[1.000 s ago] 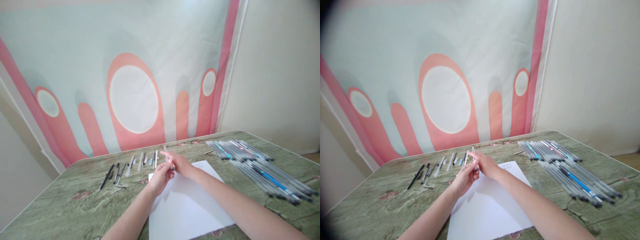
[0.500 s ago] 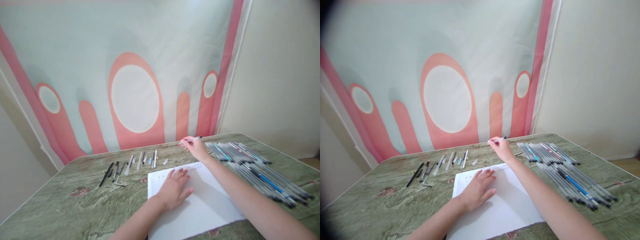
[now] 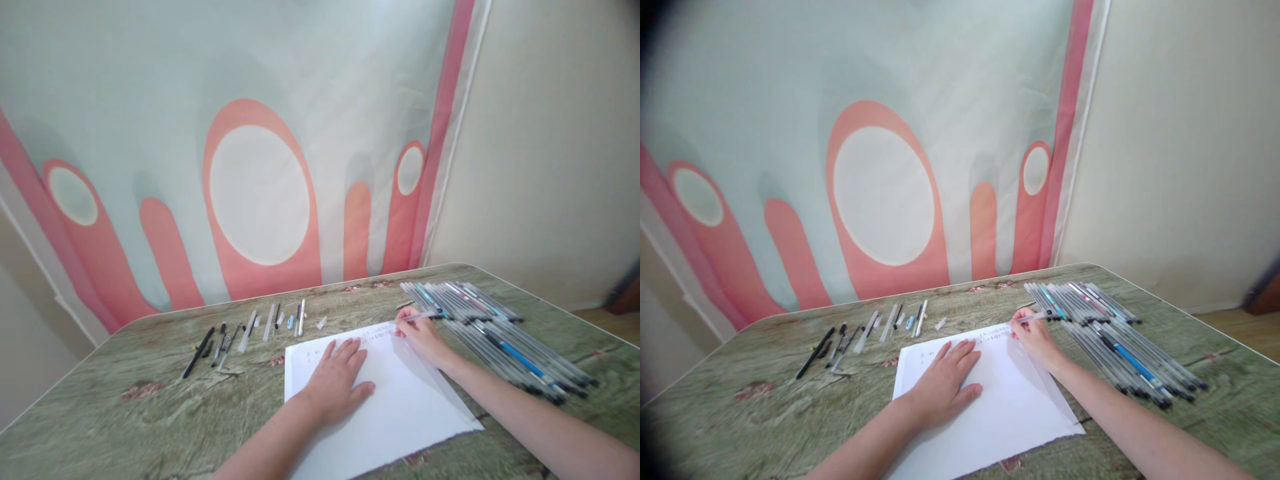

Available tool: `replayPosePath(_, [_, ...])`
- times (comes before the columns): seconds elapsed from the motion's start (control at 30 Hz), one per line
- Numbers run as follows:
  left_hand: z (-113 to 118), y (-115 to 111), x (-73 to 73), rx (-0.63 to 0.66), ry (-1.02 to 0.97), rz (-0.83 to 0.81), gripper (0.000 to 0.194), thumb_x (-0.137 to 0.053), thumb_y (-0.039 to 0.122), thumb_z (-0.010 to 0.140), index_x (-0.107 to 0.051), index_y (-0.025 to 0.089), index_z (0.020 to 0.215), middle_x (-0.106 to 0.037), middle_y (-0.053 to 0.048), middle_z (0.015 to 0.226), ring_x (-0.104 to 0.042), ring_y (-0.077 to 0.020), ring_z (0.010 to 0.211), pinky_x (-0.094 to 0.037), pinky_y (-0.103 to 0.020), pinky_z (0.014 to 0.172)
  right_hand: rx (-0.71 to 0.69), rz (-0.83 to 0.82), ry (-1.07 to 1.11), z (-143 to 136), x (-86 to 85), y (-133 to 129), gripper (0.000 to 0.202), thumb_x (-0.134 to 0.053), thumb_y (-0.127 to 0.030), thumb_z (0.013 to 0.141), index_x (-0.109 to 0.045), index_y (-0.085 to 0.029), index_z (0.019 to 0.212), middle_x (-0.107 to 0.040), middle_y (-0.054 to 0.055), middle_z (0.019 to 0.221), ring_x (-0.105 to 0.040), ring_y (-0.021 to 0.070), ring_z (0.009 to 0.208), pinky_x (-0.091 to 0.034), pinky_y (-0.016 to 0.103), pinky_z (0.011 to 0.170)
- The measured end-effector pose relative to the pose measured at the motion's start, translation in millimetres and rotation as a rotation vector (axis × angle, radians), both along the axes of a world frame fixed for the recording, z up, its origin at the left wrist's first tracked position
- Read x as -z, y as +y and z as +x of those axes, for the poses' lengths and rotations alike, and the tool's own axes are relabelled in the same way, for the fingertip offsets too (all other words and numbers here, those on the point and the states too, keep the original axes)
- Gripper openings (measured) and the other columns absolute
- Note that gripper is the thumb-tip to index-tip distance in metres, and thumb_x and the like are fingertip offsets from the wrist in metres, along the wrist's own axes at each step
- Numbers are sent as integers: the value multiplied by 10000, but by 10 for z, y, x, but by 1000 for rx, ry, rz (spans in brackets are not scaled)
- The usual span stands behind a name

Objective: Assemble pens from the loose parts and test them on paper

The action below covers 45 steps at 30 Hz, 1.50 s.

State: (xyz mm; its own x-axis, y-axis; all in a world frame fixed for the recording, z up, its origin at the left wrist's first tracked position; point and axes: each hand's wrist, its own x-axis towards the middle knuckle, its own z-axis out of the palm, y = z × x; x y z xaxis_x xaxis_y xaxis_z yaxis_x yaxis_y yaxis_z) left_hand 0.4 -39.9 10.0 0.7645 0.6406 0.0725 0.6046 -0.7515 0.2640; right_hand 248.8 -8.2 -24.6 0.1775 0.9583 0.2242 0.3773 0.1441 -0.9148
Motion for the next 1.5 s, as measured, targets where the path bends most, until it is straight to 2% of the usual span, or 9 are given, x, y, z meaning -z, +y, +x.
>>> replayPosePath(0.1, [4, 6, 3, -3, 26, 23, 545, -242, 515, 848, -330, 219, 1297, -257, -73, 1406, -186, -217, 1295, -87, -436, 1058, 67, -9, -54, 100, 61, 44, 123, -465, -325, 724, -465, -202, 719, -556, -29, 571, -589, 156, 562, -411, 244, 527])
replayPosePath(0.23, [18, 2, -7, -11, 26, 58, 530, -245, 496, 854, -338, 212, 1292, -267, -71, 1402, -192, -218, 1293, -101, -430, 1059, 111, 52, -239, 155, 98, 69, 161, -449, -351, 737, -456, -207, 664, -531, -28, 535, -549, 156, 539, -378, 250, 523])
replayPosePath(0.4, [58, -19, -53, 85, 14, 103, 445, -326, 419, 850, -434, 182, 1210, -394, -74, 1331, -299, -202, 1246, -187, -383, 1047, 137, 124, -387, 112, 54, 26, 159, -436, -314, 735, -440, -205, 619, -489, -35, 517, -479, 136, 511, -329, 242, 510])
replayPosePath(0.53, [80, -36, -60, 128, -14, 116, 358, -355, 321, 849, -483, 173, 1149, -478, -72, 1256, -440, -184, 1133, -304, -340, 990, 114, 133, -406, 83, 45, 12, 156, -433, -298, 734, -430, -204, 610, -474, -35, 526, -467, 131, 515, -323, 237, 504])
replayPosePath(0.67, [87, -40, -54, 115, -30, 130, 324, -368, 295, 844, -515, 176, 1107, -515, -69, 1213, -475, -193, 1090, -355, -344, 949, 104, 131, -409, 86, 60, 15, 155, -426, -296, 745, -436, -203, 622, -477, -32, 539, -468, 133, 527, -327, 239, 514])
replayPosePath(1.13, [106, -26, -55, 123, -44, 137, 314, -356, 278, 850, -530, 169, 1088, -530, -76, 1195, -496, -186, 1066, -375, -339, 931, 86, 119, -430, 118, 85, 33, 140, -432, -285, 745, -437, -201, 633, -457, -40, 520, -447, 127, 505, -303, 235, 496])
replayPosePath(1.5, [107, -21, -62, 130, -39, 136, 318, -346, 274, 854, -532, 168, 1089, -527, -79, 1198, -493, -186, 1072, -371, -342, 937, 101, 109, -428, 99, 39, 2, 133, -434, -283, 742, -442, -202, 637, -463, -36, 521, -442, 127, 501, -297, 237, 488])
